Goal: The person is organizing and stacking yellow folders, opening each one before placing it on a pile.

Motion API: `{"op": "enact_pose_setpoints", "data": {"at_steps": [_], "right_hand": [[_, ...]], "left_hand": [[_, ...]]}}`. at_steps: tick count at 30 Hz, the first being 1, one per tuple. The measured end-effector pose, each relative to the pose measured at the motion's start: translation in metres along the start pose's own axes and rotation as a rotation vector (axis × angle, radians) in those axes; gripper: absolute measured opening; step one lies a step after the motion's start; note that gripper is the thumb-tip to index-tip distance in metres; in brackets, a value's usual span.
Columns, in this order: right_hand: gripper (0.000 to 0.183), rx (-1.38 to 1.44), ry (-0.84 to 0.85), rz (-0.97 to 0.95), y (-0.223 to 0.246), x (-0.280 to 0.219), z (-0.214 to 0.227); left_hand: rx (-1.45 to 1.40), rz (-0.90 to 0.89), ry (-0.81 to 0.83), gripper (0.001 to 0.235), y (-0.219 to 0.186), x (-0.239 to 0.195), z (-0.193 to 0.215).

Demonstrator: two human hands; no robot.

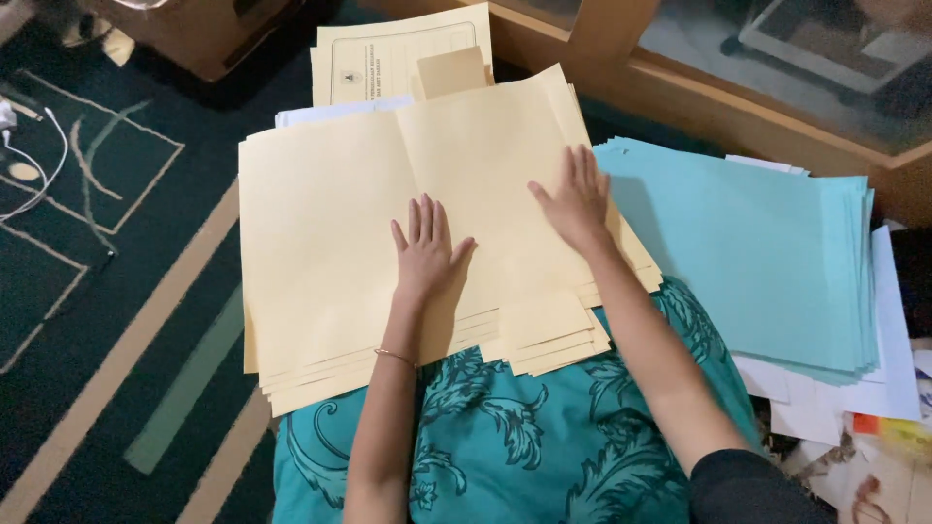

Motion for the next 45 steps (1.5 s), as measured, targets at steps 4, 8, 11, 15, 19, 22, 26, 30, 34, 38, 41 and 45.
{"op": "enact_pose_setpoints", "data": {"at_steps": [4,8,11,15,19,22,26,30,34,38,41,45], "right_hand": [[0.099,0.156,-0.096,-0.302,-0.091,-0.008,-0.018],[0.056,0.61,-0.282,-0.35,-0.132,-0.012,-0.03],[0.049,0.656,-0.335,-0.375,-0.149,0.005,-0.023],[0.049,0.54,-0.339,-0.412,-0.169,0.037,-0.038],[0.051,0.458,-0.384,-0.42,-0.154,0.055,-0.026],[0.051,0.365,-0.408,-0.388,-0.133,0.058,-0.021],[0.063,0.235,-0.388,-0.354,-0.119,0.044,-0.036],[0.07,0.172,-0.31,-0.303,-0.099,0.02,-0.045],[0.061,0.195,-0.309,-0.239,-0.077,0.001,-0.032],[0.058,0.279,-0.308,-0.154,-0.081,0.0,-0.022],[0.059,0.298,-0.208,-0.147,-0.099,0.007,-0.027],[0.062,0.381,-0.103,-0.191,-0.086,-0.002,-0.011]], "left_hand": [[0.081,-0.124,0.315,0.13,-0.013,-0.031,0.025],[0.179,-0.187,0.605,0.171,-0.032,-0.066,0.041],[0.192,-0.198,0.616,0.17,-0.043,-0.085,0.052],[0.146,-0.179,0.537,0.168,-0.022,-0.083,0.044],[0.013,-0.207,0.439,0.125,0.005,-0.08,0.048],[-0.031,-0.238,0.263,0.094,0.033,-0.068,0.025],[0.0,-0.26,0.134,0.08,0.049,-0.065,0.003],[-0.072,-0.273,0.274,0.082,0.038,-0.074,-0.001],[-0.271,-0.376,0.478,0.063,0.014,-0.094,0.017],[-0.34,-0.476,0.518,0.053,0.013,-0.097,0.025],[-0.475,-0.508,0.501,0.056,0.007,-0.11,0.053],[-0.618,-0.382,0.362,0.031,0.001,-0.121,0.09]]}}
Point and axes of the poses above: each hand's wrist, its own x-axis towards the middle knuckle, its own z-axis out of the back of the hand, y = z × x, the point moved 3 cm from there along x, towards the middle knuckle, and after that the axes turned 15 degrees about z, right-handed, at the moved point
